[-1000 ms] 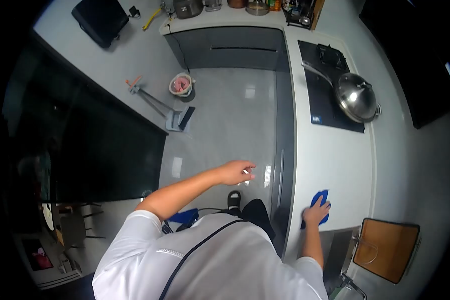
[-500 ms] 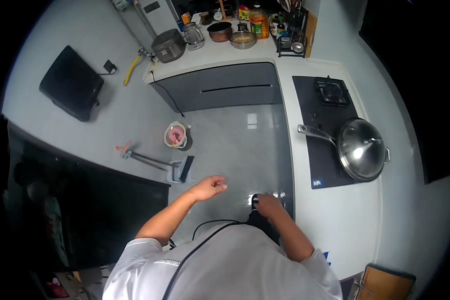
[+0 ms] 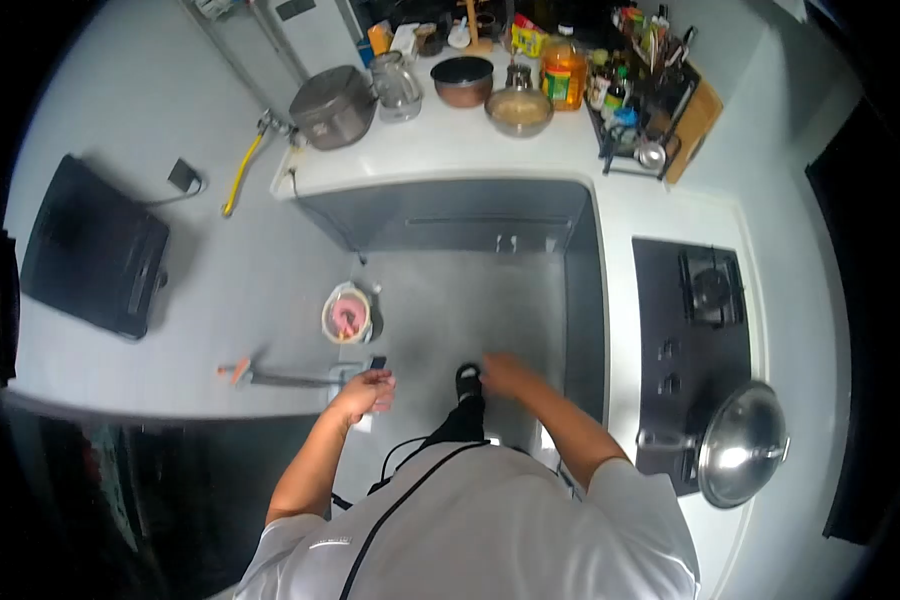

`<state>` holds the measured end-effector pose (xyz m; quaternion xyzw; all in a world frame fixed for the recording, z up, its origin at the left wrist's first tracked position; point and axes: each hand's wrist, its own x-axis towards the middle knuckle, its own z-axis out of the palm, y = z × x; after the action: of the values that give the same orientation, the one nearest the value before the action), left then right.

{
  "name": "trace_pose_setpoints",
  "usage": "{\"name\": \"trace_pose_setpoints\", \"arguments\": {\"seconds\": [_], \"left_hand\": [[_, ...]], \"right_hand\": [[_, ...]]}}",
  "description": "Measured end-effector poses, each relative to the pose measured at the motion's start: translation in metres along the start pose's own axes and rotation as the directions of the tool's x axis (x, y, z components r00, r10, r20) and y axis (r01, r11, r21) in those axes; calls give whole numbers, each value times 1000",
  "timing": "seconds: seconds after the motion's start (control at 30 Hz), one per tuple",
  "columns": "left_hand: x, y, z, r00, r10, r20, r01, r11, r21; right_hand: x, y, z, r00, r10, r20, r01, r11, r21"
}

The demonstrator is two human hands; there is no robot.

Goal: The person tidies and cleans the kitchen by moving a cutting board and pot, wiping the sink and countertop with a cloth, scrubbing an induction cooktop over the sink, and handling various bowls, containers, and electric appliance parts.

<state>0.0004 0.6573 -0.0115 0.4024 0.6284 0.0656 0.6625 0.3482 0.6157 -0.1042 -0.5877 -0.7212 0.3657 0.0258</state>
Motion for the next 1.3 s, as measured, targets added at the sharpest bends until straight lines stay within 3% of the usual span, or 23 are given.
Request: {"name": "trace_pose_setpoints", "arguments": {"seconds": [0.07,0.13,0.23,0.33,0.4,0.43,0.47,0.6,0.73,0.87,0.97,1.03,1.1,1.23,1.3], "left_hand": [[42,45,-23,1000,-24,9,24,1000,-10],[73,92,-40,998,17,56,-18,1000,25],[129,175,-61,996,65,57,-71,992,104],[161,253,-58,991,114,67,-124,979,160],[188,296,-57,978,170,120,-186,973,138],[206,317,-59,974,160,158,-184,972,146],[223,335,-60,969,148,196,-179,972,152],[285,379,-57,977,126,173,-144,985,94],[339,424,-67,993,-47,111,62,989,-136],[384,488,-67,999,27,-36,-36,959,-282],[436,528,-71,1000,11,2,-9,892,-452],[483,561,-68,1000,-28,2,25,852,-522],[513,602,-62,1000,-10,7,12,820,-572],[560,678,-53,986,120,117,-20,778,-628],[578,706,-48,989,117,86,-38,781,-623]], "right_hand": [[23,28,-37,996,90,9,-89,995,-51],[27,39,-62,990,109,-94,-112,993,-36],[41,40,-130,932,344,-111,-324,931,167],[76,84,-149,874,461,-152,-376,841,389],[106,98,-171,819,572,-49,-303,502,810],[120,106,-183,798,602,25,-232,268,935],[142,128,-189,812,583,17,-162,197,967],[224,160,-270,781,619,-78,-2,128,992],[321,195,-354,765,635,-101,152,-25,988],[396,221,-418,747,665,-21,200,-194,961],[441,243,-426,753,658,30,182,-252,951],[456,249,-428,739,673,18,174,-217,961],[461,245,-426,678,735,19,175,-186,967],[459,252,-421,654,750,101,135,-247,959],[460,249,-425,656,750,81,136,-224,965]]}}
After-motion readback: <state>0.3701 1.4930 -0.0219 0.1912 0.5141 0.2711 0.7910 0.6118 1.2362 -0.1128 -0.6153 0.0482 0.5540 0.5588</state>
